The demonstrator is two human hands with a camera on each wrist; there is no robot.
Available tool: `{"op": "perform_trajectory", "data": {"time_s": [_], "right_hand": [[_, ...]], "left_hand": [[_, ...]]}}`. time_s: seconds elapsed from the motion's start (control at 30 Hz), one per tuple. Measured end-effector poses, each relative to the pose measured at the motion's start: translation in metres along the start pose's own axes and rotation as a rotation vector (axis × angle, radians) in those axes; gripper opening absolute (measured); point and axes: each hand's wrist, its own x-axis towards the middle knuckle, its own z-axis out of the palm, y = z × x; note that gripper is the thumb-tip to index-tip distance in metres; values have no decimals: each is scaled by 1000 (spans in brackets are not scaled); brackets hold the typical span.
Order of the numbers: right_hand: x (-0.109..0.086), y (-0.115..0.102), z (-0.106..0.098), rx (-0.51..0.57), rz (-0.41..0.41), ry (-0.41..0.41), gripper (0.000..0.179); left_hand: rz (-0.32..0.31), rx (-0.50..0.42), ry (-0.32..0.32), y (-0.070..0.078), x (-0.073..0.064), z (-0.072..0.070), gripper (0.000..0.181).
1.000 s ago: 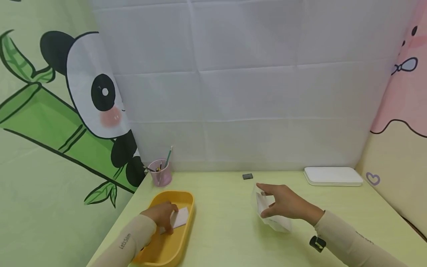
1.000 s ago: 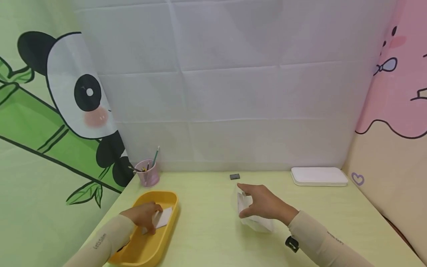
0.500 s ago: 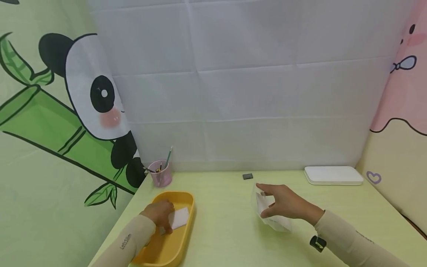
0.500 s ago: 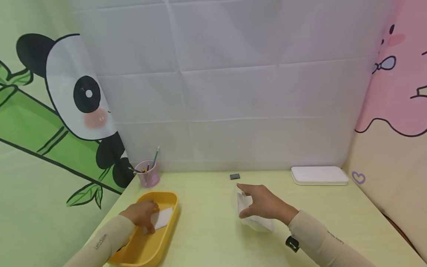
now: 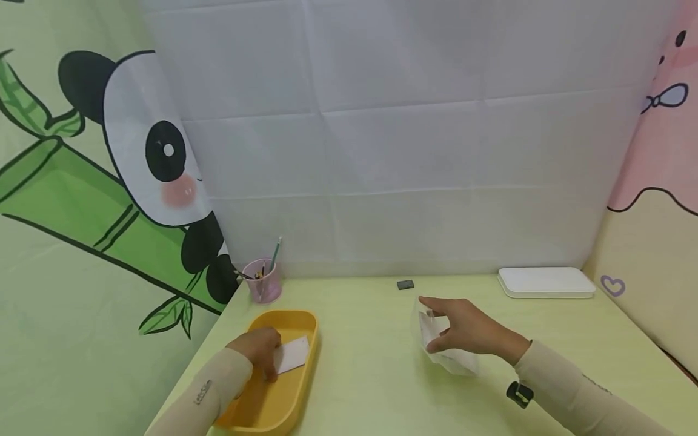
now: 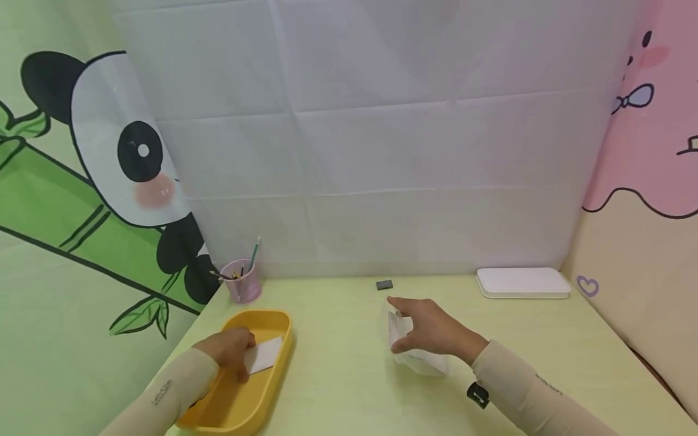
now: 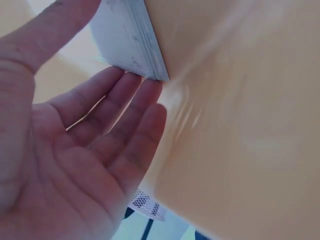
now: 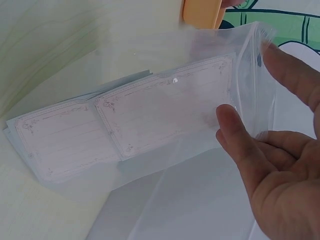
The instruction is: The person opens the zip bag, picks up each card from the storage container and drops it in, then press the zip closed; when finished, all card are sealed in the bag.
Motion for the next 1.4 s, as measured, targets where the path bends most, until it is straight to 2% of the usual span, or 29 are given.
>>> {"op": "perform_trajectory", "data": {"time_s": [0.13,0.3,0.47,0.73,0.83,1.03,1.27,1.4], "right_hand": [[0,-1,0,-4,-8,-3,94],[0,-2,0,-5,-1,0,94],[0,-2,0,-5,-2,4,93],[0,-4,-1,-5,-12,5,92],[0,-5,-1,-7,-9,6,92],[-1,-6,0,-1,6,7,92],[-1,-6,0,-1,2,1,92],[0,-6,0,-1,-3,1,92]], "left_hand": [[-2,-21,-2,0,-3,-1,51],[25,31,47,-2,-8,-7,48],[47,12,91,-5,-14,-20,50],[64,-39,156,-9,-29,-46,64],[98,-44,192,-6,-33,-53,66],[179,-42,240,17,-38,-63,66],[308,1,340,57,-40,-66,63],[342,-12,344,81,-42,-67,64]]}}
